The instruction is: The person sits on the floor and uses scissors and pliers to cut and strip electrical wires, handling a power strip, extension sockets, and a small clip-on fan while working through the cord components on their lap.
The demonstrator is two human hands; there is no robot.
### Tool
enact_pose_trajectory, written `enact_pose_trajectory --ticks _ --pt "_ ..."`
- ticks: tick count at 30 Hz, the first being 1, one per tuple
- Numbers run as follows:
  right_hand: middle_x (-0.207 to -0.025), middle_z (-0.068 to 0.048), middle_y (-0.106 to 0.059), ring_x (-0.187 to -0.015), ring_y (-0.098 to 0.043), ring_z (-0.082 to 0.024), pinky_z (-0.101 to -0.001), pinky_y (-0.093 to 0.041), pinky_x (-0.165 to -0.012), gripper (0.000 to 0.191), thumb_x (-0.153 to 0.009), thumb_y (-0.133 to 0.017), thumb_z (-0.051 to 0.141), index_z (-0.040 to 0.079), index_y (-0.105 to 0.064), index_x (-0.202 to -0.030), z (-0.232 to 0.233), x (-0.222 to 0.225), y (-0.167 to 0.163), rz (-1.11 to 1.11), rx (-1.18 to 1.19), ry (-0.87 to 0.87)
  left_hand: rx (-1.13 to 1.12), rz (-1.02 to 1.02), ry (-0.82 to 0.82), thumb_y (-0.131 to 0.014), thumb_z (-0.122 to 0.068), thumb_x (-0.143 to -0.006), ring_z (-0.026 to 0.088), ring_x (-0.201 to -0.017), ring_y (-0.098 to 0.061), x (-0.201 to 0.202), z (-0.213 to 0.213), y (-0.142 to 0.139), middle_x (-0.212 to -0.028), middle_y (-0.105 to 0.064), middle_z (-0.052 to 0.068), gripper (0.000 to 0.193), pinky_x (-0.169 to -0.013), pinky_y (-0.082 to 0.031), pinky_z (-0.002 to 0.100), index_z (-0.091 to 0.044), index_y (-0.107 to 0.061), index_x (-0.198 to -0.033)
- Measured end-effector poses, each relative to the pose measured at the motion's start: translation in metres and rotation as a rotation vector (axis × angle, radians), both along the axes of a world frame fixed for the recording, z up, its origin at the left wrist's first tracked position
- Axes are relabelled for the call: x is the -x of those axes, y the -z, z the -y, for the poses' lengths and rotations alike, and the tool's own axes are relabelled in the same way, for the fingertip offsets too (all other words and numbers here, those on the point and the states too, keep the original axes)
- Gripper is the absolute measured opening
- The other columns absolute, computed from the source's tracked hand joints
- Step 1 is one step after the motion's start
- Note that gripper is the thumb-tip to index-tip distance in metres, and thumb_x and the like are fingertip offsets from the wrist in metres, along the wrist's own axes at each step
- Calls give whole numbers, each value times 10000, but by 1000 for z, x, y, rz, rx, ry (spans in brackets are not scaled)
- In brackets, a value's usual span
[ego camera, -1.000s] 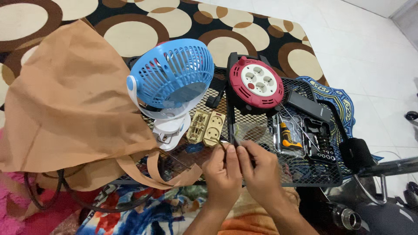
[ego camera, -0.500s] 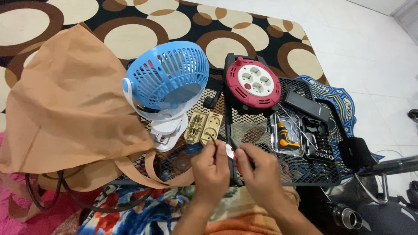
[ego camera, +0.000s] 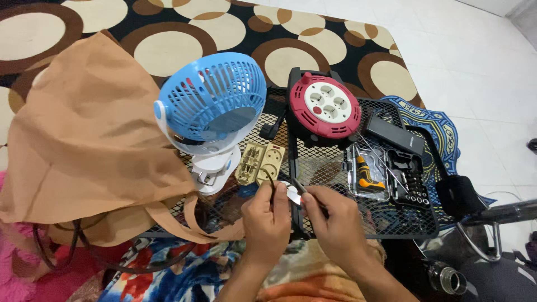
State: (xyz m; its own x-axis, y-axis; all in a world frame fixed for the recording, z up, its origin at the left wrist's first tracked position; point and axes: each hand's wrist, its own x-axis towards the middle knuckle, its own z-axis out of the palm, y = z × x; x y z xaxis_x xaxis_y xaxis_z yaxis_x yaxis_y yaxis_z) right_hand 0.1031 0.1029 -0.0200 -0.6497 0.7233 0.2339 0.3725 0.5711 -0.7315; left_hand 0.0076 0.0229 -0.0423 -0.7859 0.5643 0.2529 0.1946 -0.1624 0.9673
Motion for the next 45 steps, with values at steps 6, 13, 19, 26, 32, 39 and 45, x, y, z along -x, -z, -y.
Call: enact_pose_trajectory --ticks 6,13,19,26,32,39,45 --pt "-689 -104 -717 -591 -717 -168 -308 -545 -552 163 -947 -641 131 -6 -714 -996 -4 -1 0 25 55 38 1 189 32 -572 -176 -1055 117 -495 -550 -6 -3 11 -565 -622 106 343 -444 -426 330 21 -579 -774" --pt "-709 -99 -735 -604 -700 -139 -300 -552 -562 170 -943 -645 121 -10 -723 -1017 -5 -7 0 0 64 37 -37 93 10 -583 -165 -1041 67 -511 -474 -6 1 11 -561 -538 54 279 -449 -385 300 21 -612 -835" --pt "-732 -88 -757 -635 -749 -128 -289 -569 -577 163 -935 -652 125 -5 -725 -1000 -5 -8 -4 -4 64 21 -91 141 74 -567 -143 -1042 42 -545 -459 -8 6 9 -604 -546 19 235 -461 -384 286 14 -613 -873" --pt "-714 -101 -740 -605 -741 -160 -304 -549 -567 169 -922 -658 135 1 -733 -992 -6 -9 -8 65 11 46 -91 174 102 -559 -139 -1050 44 -549 -435 -15 4 12 -608 -530 24 233 -470 -368 283 12 -605 -878" --pt "-750 -124 -737 -621 -728 -167 -300 -554 -578 180 -934 -666 134 -10 -717 -1028 -7 -5 -1 1 -63 22 -55 104 50 -561 -144 -1040 65 -518 -497 -12 3 2 -595 -562 47 250 -462 -395 299 17 -624 -859" --pt "-779 -96 -763 -658 -739 -130 -283 -572 -598 192 -954 -624 119 -20 -697 -1066 -21 -18 -4 14 1 58 15 -28 89 -562 -158 -1036 122 -488 -539 3 3 -1 -605 -571 83 246 -479 -420 325 26 -606 -878" --pt "-720 -99 -721 -581 -639 -143 -305 -521 -539 215 -964 -628 127 -26 -710 -1090 -23 -28 -3 100 27 58 -28 43 79 -532 -159 -1057 128 -499 -523 -4 -2 -3 -606 -566 63 232 -476 -420 323 9 -605 -914"
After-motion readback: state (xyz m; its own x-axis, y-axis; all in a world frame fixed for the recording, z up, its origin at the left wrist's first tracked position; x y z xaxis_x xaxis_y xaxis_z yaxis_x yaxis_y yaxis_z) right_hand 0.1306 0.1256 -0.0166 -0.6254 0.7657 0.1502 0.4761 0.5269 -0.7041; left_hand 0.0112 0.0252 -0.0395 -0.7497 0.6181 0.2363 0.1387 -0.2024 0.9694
